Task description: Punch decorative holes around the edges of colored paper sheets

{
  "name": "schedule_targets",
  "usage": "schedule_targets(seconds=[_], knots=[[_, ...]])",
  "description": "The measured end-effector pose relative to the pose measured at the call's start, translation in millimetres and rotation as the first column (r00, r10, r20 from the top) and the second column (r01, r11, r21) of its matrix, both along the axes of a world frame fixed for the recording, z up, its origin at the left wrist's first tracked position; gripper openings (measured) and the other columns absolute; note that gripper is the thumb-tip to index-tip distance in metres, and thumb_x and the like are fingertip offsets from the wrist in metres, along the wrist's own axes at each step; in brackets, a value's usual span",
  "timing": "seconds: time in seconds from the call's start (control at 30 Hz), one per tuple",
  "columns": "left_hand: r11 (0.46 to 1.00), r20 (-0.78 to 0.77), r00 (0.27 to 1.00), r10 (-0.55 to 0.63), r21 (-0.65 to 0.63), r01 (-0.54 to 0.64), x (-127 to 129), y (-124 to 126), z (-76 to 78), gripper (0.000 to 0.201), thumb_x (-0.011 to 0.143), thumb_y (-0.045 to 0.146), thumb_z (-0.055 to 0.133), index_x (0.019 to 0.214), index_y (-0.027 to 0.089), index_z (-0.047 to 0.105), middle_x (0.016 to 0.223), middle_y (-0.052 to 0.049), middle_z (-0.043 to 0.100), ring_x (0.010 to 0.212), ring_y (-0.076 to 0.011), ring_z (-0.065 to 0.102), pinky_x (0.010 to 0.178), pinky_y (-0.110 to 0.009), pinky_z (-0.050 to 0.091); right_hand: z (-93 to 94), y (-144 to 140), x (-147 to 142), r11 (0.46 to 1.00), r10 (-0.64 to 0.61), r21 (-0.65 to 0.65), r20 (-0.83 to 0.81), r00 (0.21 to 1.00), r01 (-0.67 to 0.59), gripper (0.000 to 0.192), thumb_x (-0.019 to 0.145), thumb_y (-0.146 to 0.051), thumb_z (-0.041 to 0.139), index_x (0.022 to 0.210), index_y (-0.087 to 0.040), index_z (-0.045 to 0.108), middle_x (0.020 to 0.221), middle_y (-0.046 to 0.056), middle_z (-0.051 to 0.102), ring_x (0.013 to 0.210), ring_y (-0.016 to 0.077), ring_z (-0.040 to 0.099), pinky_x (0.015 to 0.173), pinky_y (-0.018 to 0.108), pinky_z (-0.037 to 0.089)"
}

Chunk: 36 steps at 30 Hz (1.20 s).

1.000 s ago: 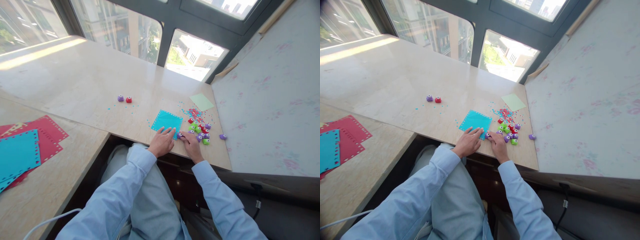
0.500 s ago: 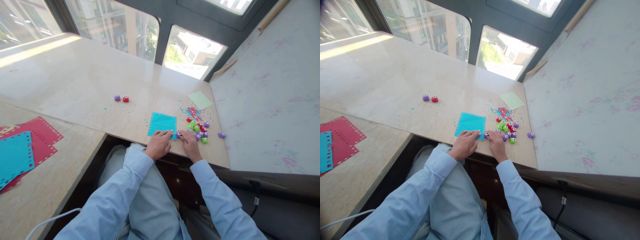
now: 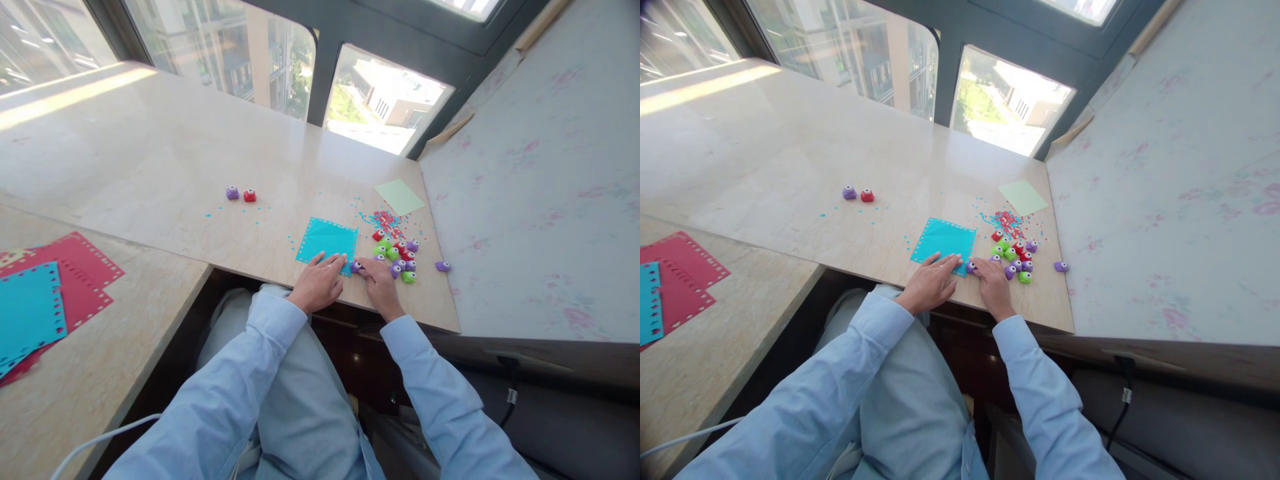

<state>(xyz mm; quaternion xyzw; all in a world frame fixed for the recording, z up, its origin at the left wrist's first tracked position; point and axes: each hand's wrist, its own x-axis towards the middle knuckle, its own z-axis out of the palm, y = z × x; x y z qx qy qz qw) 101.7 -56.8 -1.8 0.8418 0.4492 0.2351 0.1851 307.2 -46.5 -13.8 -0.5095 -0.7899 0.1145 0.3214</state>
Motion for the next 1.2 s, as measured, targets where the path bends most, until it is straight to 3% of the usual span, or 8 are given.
schedule_targets(seconds=[0.3,1.03,1.2], knots=[[0.996,0.047,0.998,-0.049,-0.068,0.053,-4.0,11.4,1.8,0.060,0.088,0.022,0.050,0.145,0.014,0.032,0.136,-0.010,0.059,0.130,-0.0195,0.050,0.119,-0.043,0.021,2.1,-1.1,-0.6,1.000,0.002,0.007,0.019,1.000,-0.002,0.036,0.095,-0.019,0.042,0.119,-0.022,0.068,0.114,0.007,0.070,0.106,0.0245,0.060,0.097,0.043,0.046],[0.998,0.078,0.996,-0.049,-0.038,0.052,-6.8,-8.2,0.8,0.059,0.087,0.020,0.048,0.144,0.018,0.034,0.136,-0.008,0.059,0.133,-0.0185,0.048,0.117,-0.042,0.028,3.4,-2.4,-3.2,0.998,-0.020,0.066,0.033,0.999,0.018,0.035,0.099,-0.036,0.045,0.120,-0.019,0.067,0.114,0.011,0.070,0.106,0.0264,0.061,0.096,0.045,0.046],[0.998,0.078,0.996,-0.040,-0.039,0.043,-6.8,-8.4,1.5,0.059,0.086,0.020,0.050,0.143,0.015,0.036,0.138,-0.010,0.057,0.132,-0.0187,0.049,0.116,-0.041,0.030,2.9,-3.3,-3.4,0.996,-0.060,0.059,-0.018,0.998,0.061,0.036,0.097,-0.040,0.052,0.121,-0.016,0.064,0.106,0.012,0.070,0.097,0.0259,0.062,0.090,0.044,0.049]])
